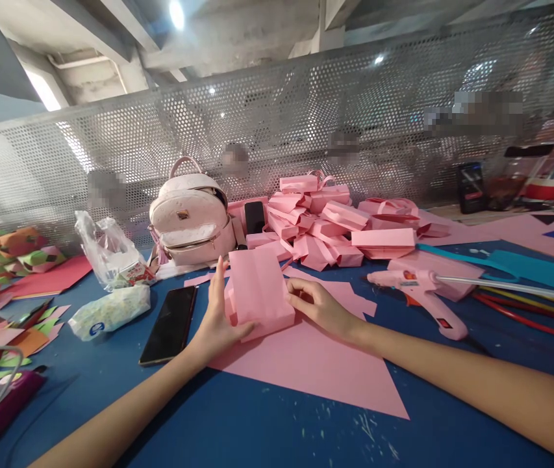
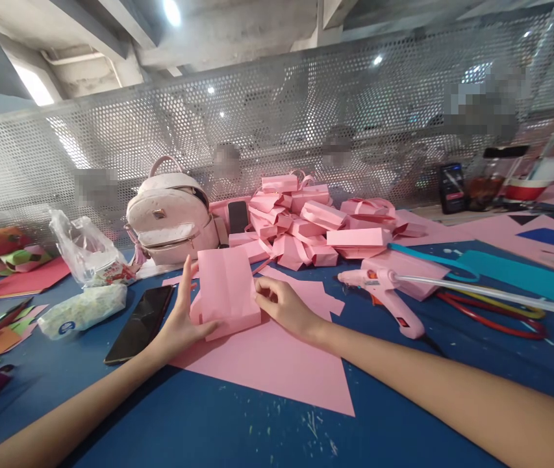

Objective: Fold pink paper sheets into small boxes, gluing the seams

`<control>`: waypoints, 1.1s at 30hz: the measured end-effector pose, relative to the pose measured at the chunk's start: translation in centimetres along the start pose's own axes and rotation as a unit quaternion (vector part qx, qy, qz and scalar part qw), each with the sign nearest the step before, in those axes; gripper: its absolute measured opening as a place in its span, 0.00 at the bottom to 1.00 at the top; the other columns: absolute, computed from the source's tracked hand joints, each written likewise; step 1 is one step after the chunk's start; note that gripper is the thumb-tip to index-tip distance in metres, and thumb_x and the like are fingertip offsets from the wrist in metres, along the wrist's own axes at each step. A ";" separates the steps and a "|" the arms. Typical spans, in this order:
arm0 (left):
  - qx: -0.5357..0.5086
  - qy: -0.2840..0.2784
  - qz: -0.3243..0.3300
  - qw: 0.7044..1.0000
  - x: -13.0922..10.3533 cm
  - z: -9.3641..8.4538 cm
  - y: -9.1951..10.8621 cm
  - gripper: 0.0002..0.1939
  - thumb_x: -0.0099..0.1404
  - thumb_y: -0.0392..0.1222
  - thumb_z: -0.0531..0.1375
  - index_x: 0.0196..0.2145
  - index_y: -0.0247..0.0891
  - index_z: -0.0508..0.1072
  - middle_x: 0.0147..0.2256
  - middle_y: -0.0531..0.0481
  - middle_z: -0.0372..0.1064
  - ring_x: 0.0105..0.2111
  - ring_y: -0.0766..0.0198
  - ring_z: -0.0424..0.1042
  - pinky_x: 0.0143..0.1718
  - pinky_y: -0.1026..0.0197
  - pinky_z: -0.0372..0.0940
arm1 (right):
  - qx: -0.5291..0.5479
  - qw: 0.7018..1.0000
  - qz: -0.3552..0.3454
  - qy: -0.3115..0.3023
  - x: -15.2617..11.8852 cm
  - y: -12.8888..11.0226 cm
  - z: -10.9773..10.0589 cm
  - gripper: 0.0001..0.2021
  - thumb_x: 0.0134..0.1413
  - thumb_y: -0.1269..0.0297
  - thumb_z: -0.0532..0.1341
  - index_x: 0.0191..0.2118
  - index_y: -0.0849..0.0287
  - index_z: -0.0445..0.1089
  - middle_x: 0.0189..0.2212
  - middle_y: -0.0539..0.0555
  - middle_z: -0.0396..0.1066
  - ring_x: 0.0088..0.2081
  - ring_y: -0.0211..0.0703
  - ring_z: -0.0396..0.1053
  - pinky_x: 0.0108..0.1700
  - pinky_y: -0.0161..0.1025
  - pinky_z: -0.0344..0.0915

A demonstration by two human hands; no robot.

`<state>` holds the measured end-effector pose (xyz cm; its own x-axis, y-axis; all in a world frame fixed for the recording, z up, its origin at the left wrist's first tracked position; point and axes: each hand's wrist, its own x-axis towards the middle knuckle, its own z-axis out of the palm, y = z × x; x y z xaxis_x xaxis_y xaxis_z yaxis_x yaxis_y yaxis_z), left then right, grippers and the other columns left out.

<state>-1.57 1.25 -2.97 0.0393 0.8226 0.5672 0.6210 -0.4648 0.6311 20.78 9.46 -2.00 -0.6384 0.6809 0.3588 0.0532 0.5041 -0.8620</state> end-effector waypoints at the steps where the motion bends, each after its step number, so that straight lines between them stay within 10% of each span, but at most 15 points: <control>1: 0.071 0.016 0.044 0.996 0.0 -0.2 0.2 0.58 0.57 0.52 0.69 0.70 0.48 0.33 0.71 0.36 0.33 0.69 0.38 0.37 0.65 0.34 0.44 | -0.001 1.000 0.000 -0.001 0.1 0.1 0.0 0.16 0.60 0.58 0.55 0.25 0.56 0.53 0.25 0.46 0.52 0.28 0.38 0.52 0.32 0.37 0.52; 8: 0.320 -0.158 0.238 0.903 -0.6 -0.4 2.1 0.41 0.70 0.51 0.57 0.71 0.40 0.41 0.68 0.40 0.50 0.68 0.51 0.49 0.68 0.44 0.22 | -0.013 1.000 0.000 -0.012 0.2 0.4 -0.1 0.16 0.60 0.56 0.56 0.25 0.56 0.54 0.25 0.47 0.53 0.29 0.39 0.53 0.31 0.37 0.53; 33: 0.254 -0.159 0.240 0.923 -0.7 0.2 1.1 0.27 0.68 0.40 0.58 0.63 0.36 0.62 0.58 0.37 0.68 0.56 0.48 0.71 0.68 0.35 0.39 | -0.061 0.998 0.012 -0.010 -0.1 0.4 0.3 0.14 0.61 0.60 0.56 0.26 0.56 0.54 0.25 0.46 0.54 0.28 0.38 0.53 0.30 0.37 0.52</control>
<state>-0.76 0.21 -2.72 0.5832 0.6543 0.4814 0.7560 -0.6540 -0.0271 20.64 9.42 -2.48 -0.6516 0.6835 0.3290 0.1623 0.5493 -0.8197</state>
